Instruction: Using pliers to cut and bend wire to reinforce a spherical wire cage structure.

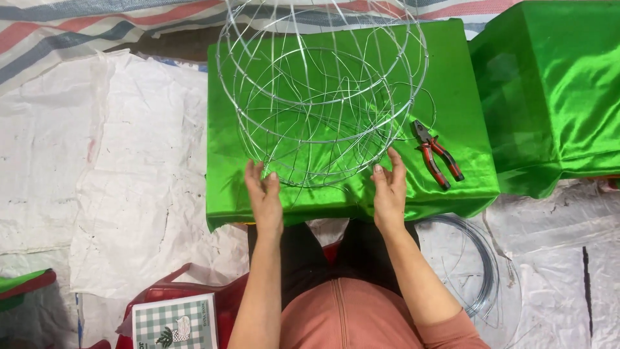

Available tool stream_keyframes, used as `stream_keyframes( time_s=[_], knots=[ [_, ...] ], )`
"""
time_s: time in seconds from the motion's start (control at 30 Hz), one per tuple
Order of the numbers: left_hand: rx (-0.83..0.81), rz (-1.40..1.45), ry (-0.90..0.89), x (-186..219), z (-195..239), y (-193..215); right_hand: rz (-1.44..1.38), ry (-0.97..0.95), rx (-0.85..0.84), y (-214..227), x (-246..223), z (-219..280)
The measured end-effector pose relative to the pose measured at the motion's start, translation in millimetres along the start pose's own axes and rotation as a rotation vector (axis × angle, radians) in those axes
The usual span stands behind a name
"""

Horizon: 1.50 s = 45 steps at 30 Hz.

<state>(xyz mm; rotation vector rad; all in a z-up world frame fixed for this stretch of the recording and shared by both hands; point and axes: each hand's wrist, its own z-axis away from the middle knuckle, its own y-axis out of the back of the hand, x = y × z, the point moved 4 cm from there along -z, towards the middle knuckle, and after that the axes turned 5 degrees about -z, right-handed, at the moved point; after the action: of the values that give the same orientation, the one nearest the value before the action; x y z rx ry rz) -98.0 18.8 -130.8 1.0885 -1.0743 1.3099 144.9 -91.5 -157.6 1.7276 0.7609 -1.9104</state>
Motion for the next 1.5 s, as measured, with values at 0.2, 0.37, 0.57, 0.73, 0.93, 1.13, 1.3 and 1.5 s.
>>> stream_keyframes(
  time_s=[0.2,0.37,0.57,0.73,0.93,1.13,1.3,1.5],
  knots=[
    [0.036,-0.099,-0.012,5,34,-8,0.009,0.037,-0.002,7,22,4],
    [-0.105,-0.285,-0.051,1,52,-18,0.072,-0.002,-0.055,-3,19,18],
    [-0.156,-0.347,-0.185,-3,38,-13,0.008,0.036,-0.047,-3,38,9],
    [-0.116,-0.261,-0.391,6,23,-18,-0.085,0.017,0.085,-4,15,-10],
    [-0.299,-0.143,-0.389,45,27,-51,-0.141,0.057,0.049,-3,-38,-48],
    [-0.41,-0.261,-0.361,23,23,-44,-0.03,0.125,0.111,23,0,-57],
    [-0.291,-0.342,-0.248,-7,28,-4,0.151,0.173,0.025,39,10,-18],
    [-0.241,-0.45,-0.254,-24,42,0,0.427,0.189,-0.162,52,17,24]
  ],
)
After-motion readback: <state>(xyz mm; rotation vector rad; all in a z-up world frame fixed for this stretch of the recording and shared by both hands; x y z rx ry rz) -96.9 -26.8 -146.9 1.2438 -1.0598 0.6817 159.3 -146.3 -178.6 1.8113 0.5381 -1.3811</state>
